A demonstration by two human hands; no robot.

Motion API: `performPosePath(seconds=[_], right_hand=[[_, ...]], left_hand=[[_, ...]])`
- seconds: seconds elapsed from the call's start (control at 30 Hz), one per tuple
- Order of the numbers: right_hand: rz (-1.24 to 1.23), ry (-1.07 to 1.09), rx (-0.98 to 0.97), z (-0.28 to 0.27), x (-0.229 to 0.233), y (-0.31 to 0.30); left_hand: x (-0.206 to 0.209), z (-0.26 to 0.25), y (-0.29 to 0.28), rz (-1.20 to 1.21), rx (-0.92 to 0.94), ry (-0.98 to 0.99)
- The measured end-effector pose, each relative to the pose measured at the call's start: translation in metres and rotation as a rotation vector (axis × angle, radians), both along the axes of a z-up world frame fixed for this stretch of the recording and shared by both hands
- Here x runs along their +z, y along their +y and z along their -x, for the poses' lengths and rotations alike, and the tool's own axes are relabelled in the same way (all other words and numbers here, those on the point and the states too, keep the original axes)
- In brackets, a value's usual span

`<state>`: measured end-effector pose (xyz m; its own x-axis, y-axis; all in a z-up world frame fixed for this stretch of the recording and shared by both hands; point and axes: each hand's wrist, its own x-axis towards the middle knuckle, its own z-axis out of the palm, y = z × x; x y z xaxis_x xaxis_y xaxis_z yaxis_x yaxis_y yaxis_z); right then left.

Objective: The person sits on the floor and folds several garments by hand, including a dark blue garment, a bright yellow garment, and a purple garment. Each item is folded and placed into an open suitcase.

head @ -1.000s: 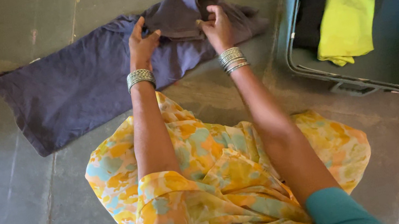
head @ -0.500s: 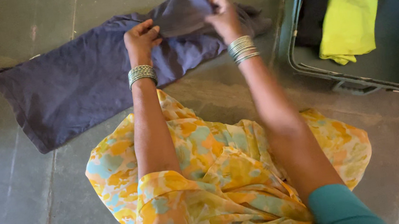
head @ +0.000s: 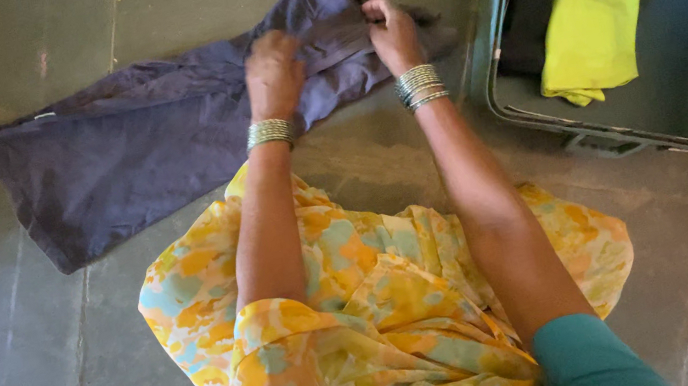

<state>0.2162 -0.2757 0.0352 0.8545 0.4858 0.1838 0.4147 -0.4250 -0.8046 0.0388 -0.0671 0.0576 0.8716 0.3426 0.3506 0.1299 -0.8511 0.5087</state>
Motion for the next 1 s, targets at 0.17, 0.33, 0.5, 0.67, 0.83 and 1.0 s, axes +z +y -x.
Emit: performPosePath(seconds=[0.17, 0.33, 0.5, 0.67, 0.83, 1.0], right_hand=[[0.082, 0.078, -0.056, -0.008, 0.001, 0.022], [0.044, 0.195, 0.126, -0.02, 0.005, 0.042], [-0.288, 0.353, 0.355, -0.048, 0.005, 0.061], [0.112, 0.025, 0.293, -0.09, -0.002, 0.057], [0.349, -0.211, -0.016, -0.105, 0.008, 0.035], [0.466, -0.714, 0.045, -0.009, 0.021, 0.026]], left_hand=[[0.011, -0.004, -0.044, 0.039, -0.136, 0.026], [0.024, -0.004, -0.038, 0.044, -0.054, 0.116], [0.032, -0.005, -0.035, 0.144, -0.071, 0.244], [0.044, -0.005, -0.039, 0.172, -0.038, 0.337], [0.047, -0.004, -0.037, 0.166, -0.096, 0.407], [0.037, 0.0, -0.041, 0.118, -0.116, 0.423]])
